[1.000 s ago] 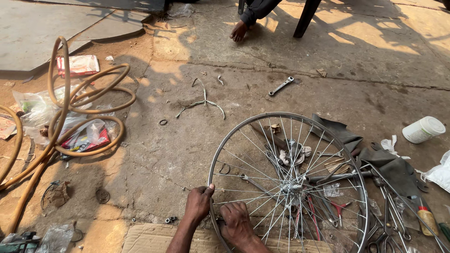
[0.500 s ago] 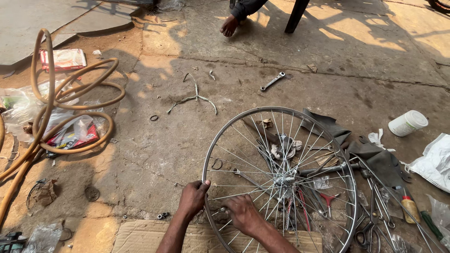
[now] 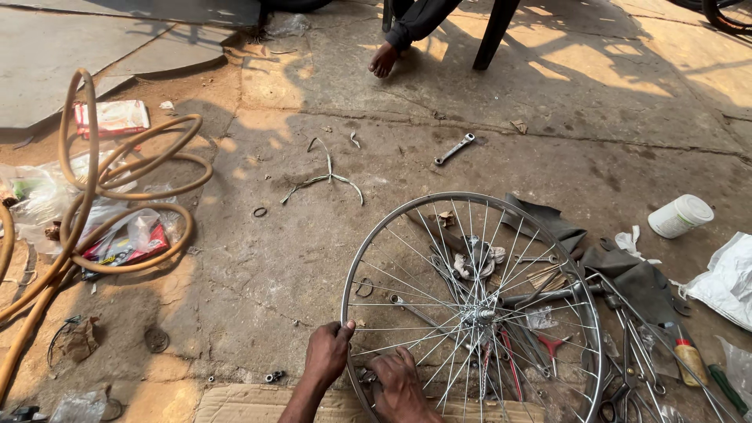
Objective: The person uses a spoke wrench to tighten the nipples on a bicycle wheel rim, working methodically around the wheel to adjust the spokes. The wheel is held steady with one hand while the other turns the tool.
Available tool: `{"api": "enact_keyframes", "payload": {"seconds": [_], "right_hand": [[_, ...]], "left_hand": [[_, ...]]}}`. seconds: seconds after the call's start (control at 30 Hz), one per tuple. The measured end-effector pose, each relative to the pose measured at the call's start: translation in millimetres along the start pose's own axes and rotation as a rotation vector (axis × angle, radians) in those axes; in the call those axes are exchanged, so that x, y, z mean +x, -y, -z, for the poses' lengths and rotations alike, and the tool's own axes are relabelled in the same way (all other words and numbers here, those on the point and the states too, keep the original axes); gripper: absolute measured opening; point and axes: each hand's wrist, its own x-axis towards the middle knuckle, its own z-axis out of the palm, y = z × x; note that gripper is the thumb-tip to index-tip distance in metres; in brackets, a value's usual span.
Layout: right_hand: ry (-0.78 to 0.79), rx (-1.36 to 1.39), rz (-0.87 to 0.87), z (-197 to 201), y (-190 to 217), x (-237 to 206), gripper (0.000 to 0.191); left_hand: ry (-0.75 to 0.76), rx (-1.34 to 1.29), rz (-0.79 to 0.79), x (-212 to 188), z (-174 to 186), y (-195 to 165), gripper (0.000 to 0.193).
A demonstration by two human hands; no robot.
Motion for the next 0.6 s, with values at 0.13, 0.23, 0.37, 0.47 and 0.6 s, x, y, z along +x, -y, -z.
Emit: {"api": "enact_keyframes", "payload": {"seconds": [0.13,0.23,0.37,0.47,0.6], "right_hand": [[0.243,0.013,0.056,13,-5,6,0.05],[0.318,-0.165,0.069,19,-1,16,0.031],[0.379,-0.316,0.202,13,9,29,0.017],[0.38,-0.317,0.24,12,16,33,0.016],[0.274,-0.132,0.092,29,21,32,0.015]], "left_hand": [[0.01,-0.052,0.021,0,0,-1,0.049],[0.048,-0.155,0.012,3,0,1,0.048],[0.025,-0.225,0.02,8,-1,8,0.06],[0.017,-0.217,-0.008,13,-2,10,0.062],[0.061,-0.244,0.049,15,-2,13,0.061]]}}
